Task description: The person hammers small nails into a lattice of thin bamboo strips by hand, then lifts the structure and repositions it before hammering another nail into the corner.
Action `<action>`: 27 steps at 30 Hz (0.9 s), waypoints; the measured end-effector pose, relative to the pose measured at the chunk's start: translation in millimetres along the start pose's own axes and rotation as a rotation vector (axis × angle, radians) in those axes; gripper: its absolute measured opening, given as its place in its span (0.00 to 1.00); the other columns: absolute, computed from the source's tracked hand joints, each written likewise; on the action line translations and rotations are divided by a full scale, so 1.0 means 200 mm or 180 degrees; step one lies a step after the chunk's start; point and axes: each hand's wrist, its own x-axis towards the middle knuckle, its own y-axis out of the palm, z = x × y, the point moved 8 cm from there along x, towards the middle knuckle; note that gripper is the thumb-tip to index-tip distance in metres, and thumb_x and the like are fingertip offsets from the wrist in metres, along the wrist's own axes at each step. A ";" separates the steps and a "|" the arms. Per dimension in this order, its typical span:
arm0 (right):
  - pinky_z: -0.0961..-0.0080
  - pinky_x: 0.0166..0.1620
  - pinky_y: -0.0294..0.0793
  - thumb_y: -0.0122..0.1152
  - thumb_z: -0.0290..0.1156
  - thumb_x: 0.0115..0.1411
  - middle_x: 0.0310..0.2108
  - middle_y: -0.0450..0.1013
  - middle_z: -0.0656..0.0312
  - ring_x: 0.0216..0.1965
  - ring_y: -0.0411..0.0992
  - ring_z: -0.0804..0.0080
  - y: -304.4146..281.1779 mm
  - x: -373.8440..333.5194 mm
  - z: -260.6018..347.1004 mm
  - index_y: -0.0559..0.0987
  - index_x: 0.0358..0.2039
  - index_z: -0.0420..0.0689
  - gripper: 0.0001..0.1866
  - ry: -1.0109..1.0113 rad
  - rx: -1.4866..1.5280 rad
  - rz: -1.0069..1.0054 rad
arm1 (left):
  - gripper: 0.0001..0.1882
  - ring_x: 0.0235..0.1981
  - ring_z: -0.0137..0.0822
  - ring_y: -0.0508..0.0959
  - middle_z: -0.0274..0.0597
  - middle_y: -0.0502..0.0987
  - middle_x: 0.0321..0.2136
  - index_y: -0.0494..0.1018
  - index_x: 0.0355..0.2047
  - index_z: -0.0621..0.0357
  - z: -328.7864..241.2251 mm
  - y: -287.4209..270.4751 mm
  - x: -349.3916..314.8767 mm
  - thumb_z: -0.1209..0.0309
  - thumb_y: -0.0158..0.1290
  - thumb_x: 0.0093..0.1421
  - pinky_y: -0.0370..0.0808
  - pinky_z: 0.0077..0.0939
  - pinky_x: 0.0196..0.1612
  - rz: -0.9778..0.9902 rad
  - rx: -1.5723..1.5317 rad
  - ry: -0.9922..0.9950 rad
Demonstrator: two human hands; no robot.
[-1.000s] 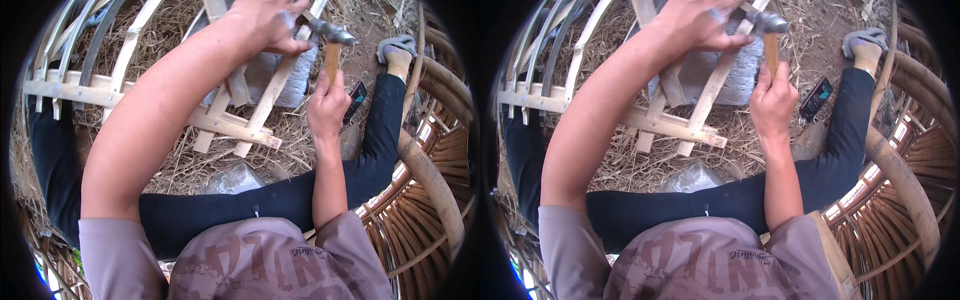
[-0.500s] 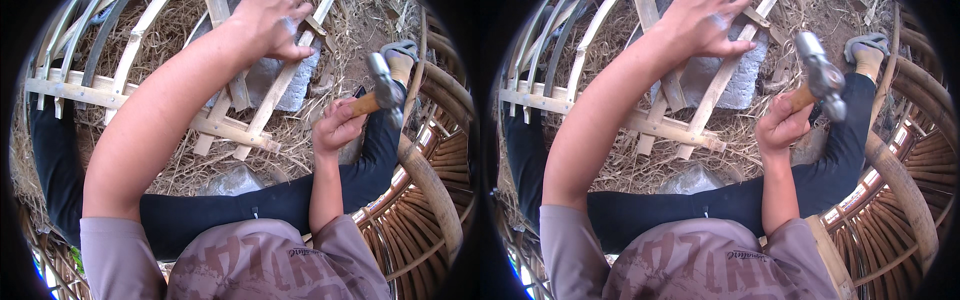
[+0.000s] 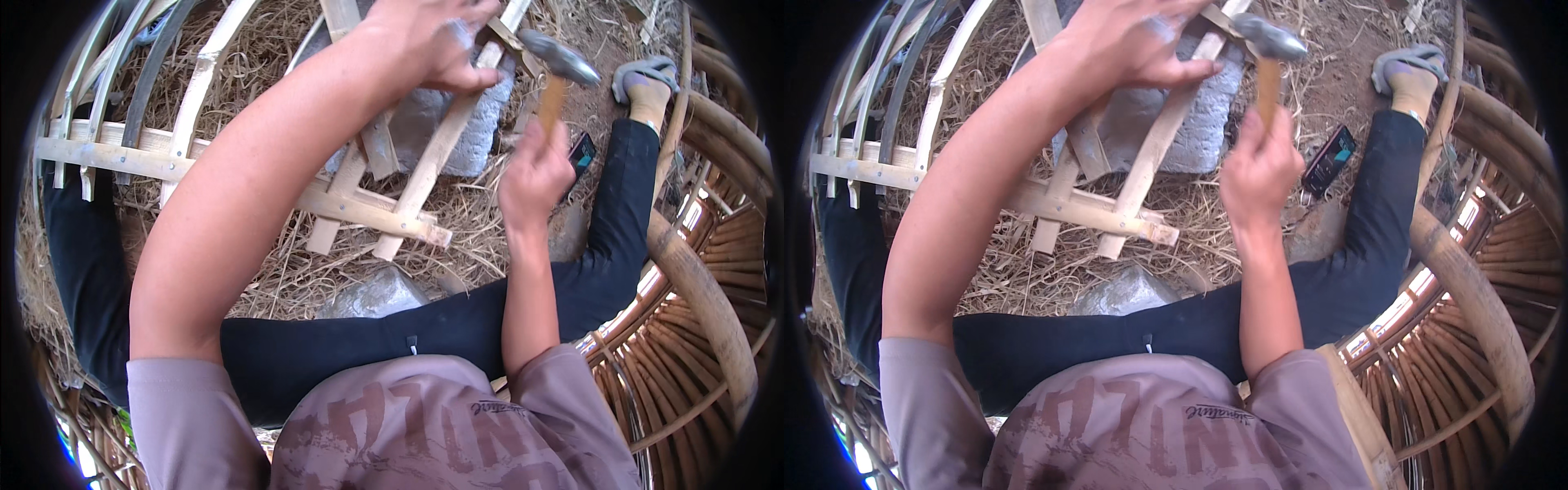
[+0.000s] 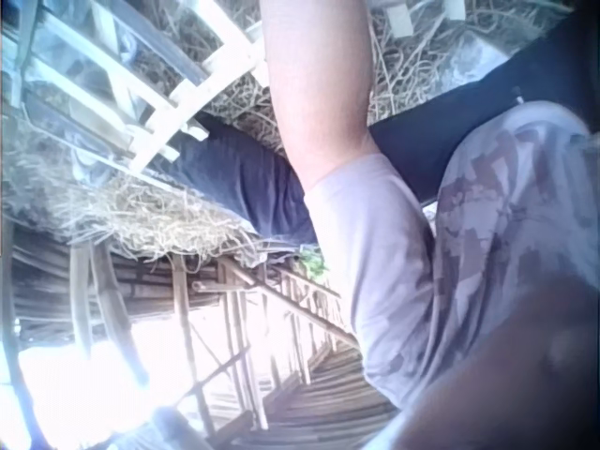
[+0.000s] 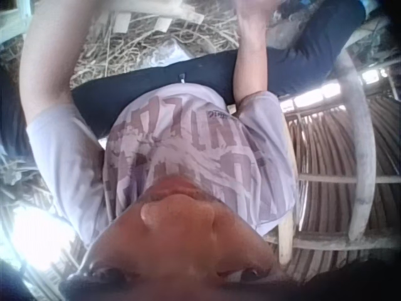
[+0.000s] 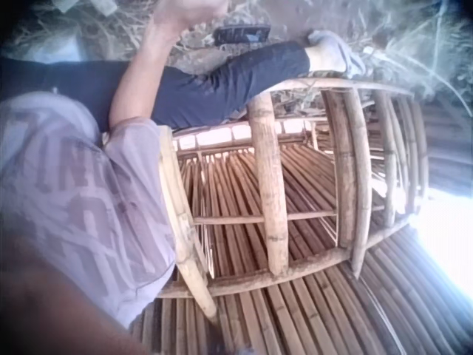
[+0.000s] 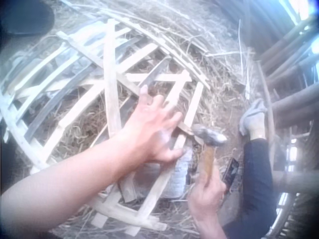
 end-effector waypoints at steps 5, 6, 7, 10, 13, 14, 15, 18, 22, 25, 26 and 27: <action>0.73 0.22 0.63 0.51 0.36 0.74 0.19 0.68 0.64 0.19 0.66 0.79 -0.04 0.00 -0.06 0.74 0.37 0.38 0.14 -0.0263 0.0550 -0.0134 | 0.43 0.59 0.51 0.70 0.55 0.72 0.55 0.72 0.58 0.63 -0.03 0.00 0.00 0.35 0.44 0.60 0.52 0.71 0.67 -0.0186 -0.0155 0.0069; 0.73 0.22 0.63 0.51 0.37 0.74 0.21 0.68 0.64 0.20 0.66 0.79 0.01 0.04 -0.03 0.74 0.35 0.37 0.15 0.0164 -0.0020 0.0141 | 0.43 0.58 0.51 0.70 0.55 0.73 0.54 0.73 0.58 0.62 -0.02 0.01 -0.01 0.36 0.44 0.60 0.52 0.71 0.67 -0.0245 -0.0094 0.0038; 0.71 0.22 0.63 0.51 0.36 0.74 0.23 0.69 0.60 0.22 0.68 0.77 -0.07 0.00 0.03 0.73 0.35 0.37 0.15 -0.0015 0.0119 -0.0317 | 0.42 0.57 0.51 0.70 0.55 0.73 0.54 0.73 0.57 0.62 0.00 0.02 -0.02 0.36 0.44 0.60 0.52 0.71 0.67 -0.0261 -0.0041 0.0019; 0.69 0.23 0.64 0.52 0.34 0.73 0.23 0.69 0.57 0.22 0.67 0.75 -0.06 -0.02 -0.10 0.74 0.36 0.36 0.13 -0.0118 0.0565 -0.0182 | 0.43 0.57 0.51 0.70 0.54 0.74 0.52 0.73 0.57 0.63 -0.01 0.01 0.00 0.35 0.45 0.59 0.52 0.71 0.67 -0.0601 -0.0360 0.0155; 0.69 0.23 0.62 0.53 0.34 0.73 0.22 0.67 0.58 0.21 0.66 0.75 0.00 0.01 0.03 0.73 0.37 0.36 0.12 0.0177 -0.0070 0.0292 | 0.44 0.58 0.52 0.70 0.54 0.74 0.52 0.73 0.56 0.63 -0.01 0.04 0.01 0.34 0.46 0.57 0.54 0.71 0.66 -0.0324 -0.0148 0.0093; 0.72 0.22 0.61 0.52 0.35 0.73 0.21 0.66 0.60 0.20 0.65 0.77 -0.02 0.00 0.07 0.72 0.36 0.37 0.13 0.0035 0.0086 0.0153 | 0.44 0.58 0.52 0.70 0.54 0.74 0.52 0.73 0.56 0.63 0.00 0.02 0.01 0.34 0.46 0.57 0.54 0.71 0.65 -0.0220 0.0021 0.0062; 0.77 0.22 0.60 0.51 0.37 0.74 0.21 0.64 0.63 0.20 0.63 0.80 -0.08 -0.02 0.03 0.71 0.37 0.39 0.14 0.0005 0.0459 -0.0091 | 0.43 0.57 0.50 0.71 0.54 0.74 0.52 0.73 0.57 0.62 -0.03 0.00 -0.01 0.34 0.43 0.59 0.55 0.70 0.65 -0.0115 -0.0098 0.0078; 0.88 0.23 0.55 0.47 0.44 0.76 0.21 0.59 0.71 0.20 0.56 0.88 -0.17 -0.04 0.02 0.65 0.38 0.42 0.17 -0.0332 0.1059 -0.0534 | 0.43 0.57 0.48 0.71 0.53 0.74 0.53 0.72 0.57 0.62 -0.01 -0.02 0.00 0.34 0.40 0.61 0.55 0.70 0.66 -0.0052 -0.0098 0.0052; 0.87 0.22 0.55 0.47 0.46 0.75 0.23 0.61 0.68 0.20 0.54 0.87 -0.18 -0.04 0.02 0.63 0.38 0.42 0.19 -0.0181 0.1486 -0.0485 | 0.43 0.57 0.47 0.71 0.52 0.73 0.54 0.71 0.59 0.61 -0.02 0.00 0.00 0.34 0.38 0.62 0.54 0.69 0.66 0.0163 0.0018 0.0016; 0.83 0.22 0.57 0.47 0.44 0.76 0.22 0.62 0.66 0.19 0.57 0.84 -0.18 -0.02 -0.02 0.66 0.37 0.42 0.17 -0.0101 0.2129 -0.0897 | 0.44 0.59 0.47 0.70 0.52 0.73 0.55 0.70 0.60 0.61 -0.03 -0.02 0.00 0.34 0.38 0.63 0.54 0.70 0.67 -0.0146 0.0103 0.0026; 0.81 0.22 0.58 0.47 0.42 0.76 0.22 0.62 0.65 0.19 0.59 0.82 -0.15 0.00 0.02 0.68 0.35 0.41 0.17 -0.0491 0.1051 -0.0874 | 0.44 0.59 0.48 0.70 0.52 0.73 0.55 0.70 0.60 0.61 -0.03 -0.04 0.00 0.34 0.38 0.62 0.53 0.70 0.67 -0.0260 0.0114 0.0036; 0.77 0.22 0.60 0.48 0.39 0.75 0.22 0.63 0.64 0.19 0.60 0.80 -0.08 0.03 -0.02 0.70 0.33 0.40 0.16 -0.0070 0.0462 -0.0281 | 0.44 0.60 0.48 0.70 0.53 0.72 0.57 0.70 0.60 0.62 -0.03 -0.03 0.01 0.34 0.38 0.63 0.53 0.70 0.67 -0.0009 -0.0002 0.0054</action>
